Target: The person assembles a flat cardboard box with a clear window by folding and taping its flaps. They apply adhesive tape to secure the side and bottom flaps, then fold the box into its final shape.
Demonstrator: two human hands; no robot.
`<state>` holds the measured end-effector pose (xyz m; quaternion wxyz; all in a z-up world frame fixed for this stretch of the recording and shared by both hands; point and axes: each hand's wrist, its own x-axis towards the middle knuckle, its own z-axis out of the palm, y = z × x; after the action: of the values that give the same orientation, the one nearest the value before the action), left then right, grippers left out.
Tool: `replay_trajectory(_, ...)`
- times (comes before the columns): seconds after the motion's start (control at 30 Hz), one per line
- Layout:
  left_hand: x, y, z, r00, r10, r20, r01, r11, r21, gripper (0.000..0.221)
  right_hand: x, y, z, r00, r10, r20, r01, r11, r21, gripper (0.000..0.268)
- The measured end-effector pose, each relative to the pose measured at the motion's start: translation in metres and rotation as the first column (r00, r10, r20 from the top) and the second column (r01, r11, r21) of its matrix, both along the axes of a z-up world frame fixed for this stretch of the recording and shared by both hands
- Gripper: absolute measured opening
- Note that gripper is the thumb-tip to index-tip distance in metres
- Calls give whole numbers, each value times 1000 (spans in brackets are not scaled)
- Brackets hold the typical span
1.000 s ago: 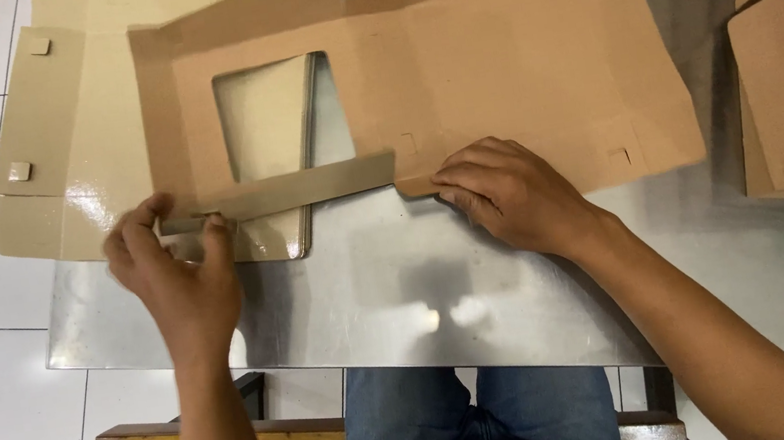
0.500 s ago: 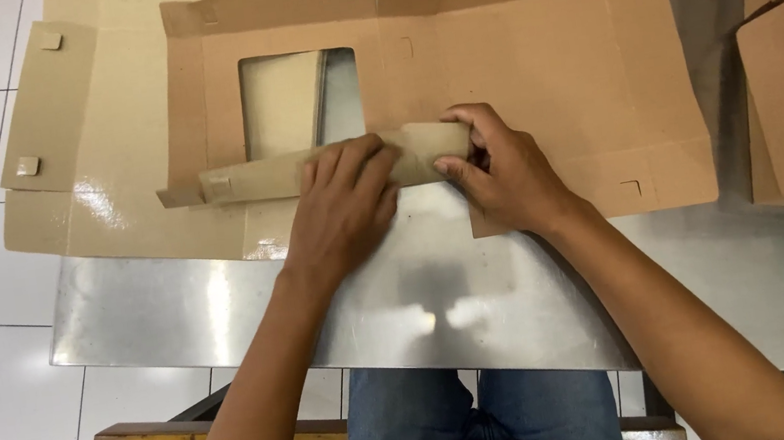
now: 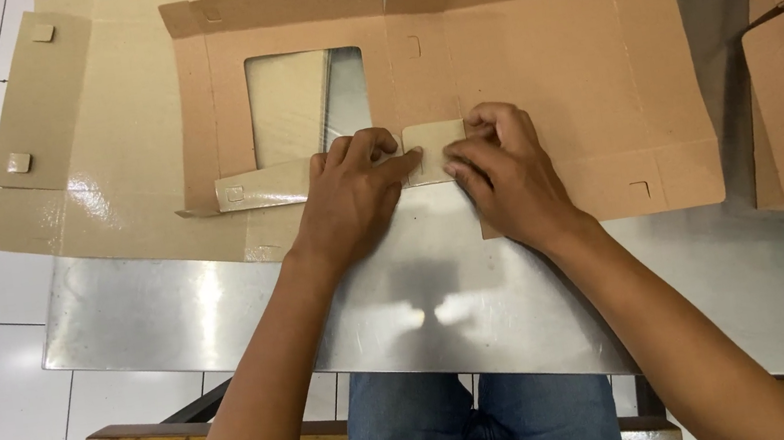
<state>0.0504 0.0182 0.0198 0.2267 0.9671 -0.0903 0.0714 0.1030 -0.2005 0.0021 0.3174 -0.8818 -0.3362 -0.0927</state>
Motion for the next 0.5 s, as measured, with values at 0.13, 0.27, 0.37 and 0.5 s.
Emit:
replay_trajectory(0.13,1,3,4,999,3,-51,-9,992,-124,28,-13,-2,-2,993,70,97,-56,988,-143,14)
replay_trajectory(0.27,2,4,1,998,1,-61,-11,986,-165,28,-32,9,-11,990,86,113,-59,973,-223,32)
replay_trajectory(0.37,0,3,1,999,13,-51,-22,984,-176,28,-36,12,-13,993,94,69,-77,973,-218,43)
replay_trajectory(0.5,4,0,-7,997,54,-54,-65,971,-230,23,-34,11,3,991,115,-64,-127,960,-249,55)
